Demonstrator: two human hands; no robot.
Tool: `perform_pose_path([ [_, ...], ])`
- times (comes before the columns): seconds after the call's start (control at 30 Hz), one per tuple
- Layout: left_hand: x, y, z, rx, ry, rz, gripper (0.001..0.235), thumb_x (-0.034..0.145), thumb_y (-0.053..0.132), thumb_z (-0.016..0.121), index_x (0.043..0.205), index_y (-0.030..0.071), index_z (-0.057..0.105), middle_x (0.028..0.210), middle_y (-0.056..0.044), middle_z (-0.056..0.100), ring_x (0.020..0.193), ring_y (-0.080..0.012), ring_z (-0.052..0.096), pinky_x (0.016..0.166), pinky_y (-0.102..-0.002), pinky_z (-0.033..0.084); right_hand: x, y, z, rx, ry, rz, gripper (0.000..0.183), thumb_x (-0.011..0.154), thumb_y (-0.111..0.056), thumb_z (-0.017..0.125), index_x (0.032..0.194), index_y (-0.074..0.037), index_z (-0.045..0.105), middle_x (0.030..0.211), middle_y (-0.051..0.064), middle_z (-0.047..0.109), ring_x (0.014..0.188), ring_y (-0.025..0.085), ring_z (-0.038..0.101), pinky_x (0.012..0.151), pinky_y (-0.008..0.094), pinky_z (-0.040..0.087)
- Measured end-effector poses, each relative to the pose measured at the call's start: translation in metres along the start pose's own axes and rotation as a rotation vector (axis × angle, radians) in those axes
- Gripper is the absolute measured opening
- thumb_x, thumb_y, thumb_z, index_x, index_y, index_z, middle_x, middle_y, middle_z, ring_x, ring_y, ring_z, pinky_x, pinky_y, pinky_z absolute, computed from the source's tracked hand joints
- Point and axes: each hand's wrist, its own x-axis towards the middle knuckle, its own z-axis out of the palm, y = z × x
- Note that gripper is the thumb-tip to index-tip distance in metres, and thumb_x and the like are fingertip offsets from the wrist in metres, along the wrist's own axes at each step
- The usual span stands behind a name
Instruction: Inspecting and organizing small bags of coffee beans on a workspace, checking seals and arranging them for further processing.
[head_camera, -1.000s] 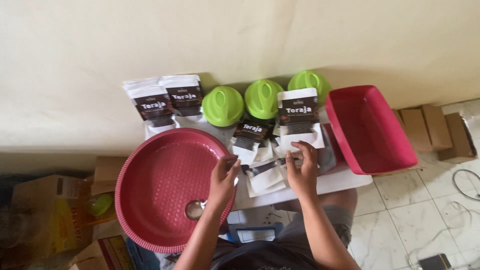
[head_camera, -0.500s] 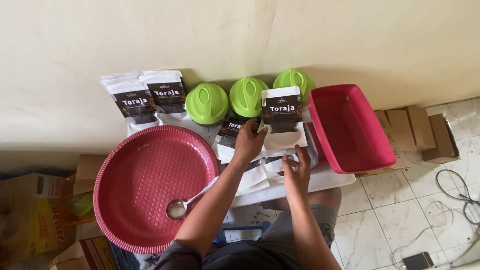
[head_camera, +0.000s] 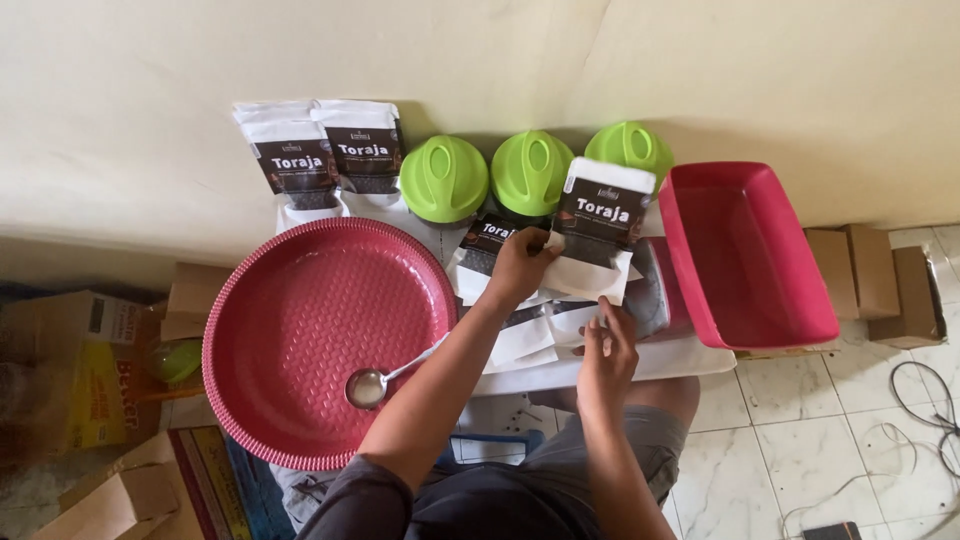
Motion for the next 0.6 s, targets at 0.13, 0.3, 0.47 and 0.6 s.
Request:
perform_pose_path([
  [0.13, -0.026, 0.01, -0.022, -0.363, 0.018, 0.138, 0.018, 0.092, 0.011, 0.076, 0.106, 0.0, 0.073, 0.096, -0.021, 0.071, 0.098, -0.0314, 0.069, 0.092, -0.046, 0.053, 0.001, 0.029, -0.001, 0.044, 0.016, -0.092, 0.026, 0.104, -0.02, 0.063, 0.127, -0.009, 0.067, 0.121, 0.007, 0.059, 0.101, 0.018, 0.064, 0.072, 0.031, 0.059],
  [0.3, -0.087, 0.04, -0.096, -0.503, 0.096, 0.227, 0.012, 0.089, 0.003, 0.078, 0.098, 0.0, 0.072, 0.085, -0.016, 0.071, 0.086, -0.0211, 0.065, 0.087, -0.042, 0.055, -0.005, -0.024, 0.01, 0.015, -0.036, -0.335, 0.028, 0.1, -0.023, 0.071, 0.119, -0.01, 0.055, 0.116, 0.005, 0.063, 0.109, 0.015, 0.062, 0.089, 0.031, 0.052],
  [0.47, -0.136, 0.018, -0.172, -0.246, 0.341, 0.285, 0.008, 0.084, -0.002, 0.08, 0.089, 0.003, 0.077, 0.073, -0.009, 0.072, 0.074, -0.012, 0.06, 0.079, -0.035, 0.056, 0.0, -0.04, 0.048, -0.087, -0.551, -0.626, 0.016, 0.094, -0.012, 0.071, 0.109, -0.005, 0.074, 0.095, 0.008, 0.077, 0.095, 0.025, 0.077, 0.087, 0.039, 0.059],
  [0.6, -0.17, -0.003, -0.218, -0.195, 0.505, 0.278, 0.009, 0.083, 0.001, 0.084, 0.089, 0.005, 0.078, 0.072, -0.007, 0.071, 0.074, -0.0113, 0.062, 0.08, -0.034, 0.056, -0.029, -0.08, 0.1, -0.093, -0.665, -0.757, 0.011, 0.097, -0.01, 0.068, 0.097, -0.008, 0.079, 0.083, 0.006, 0.079, 0.077, 0.023, 0.078, 0.071, 0.033, 0.062],
])
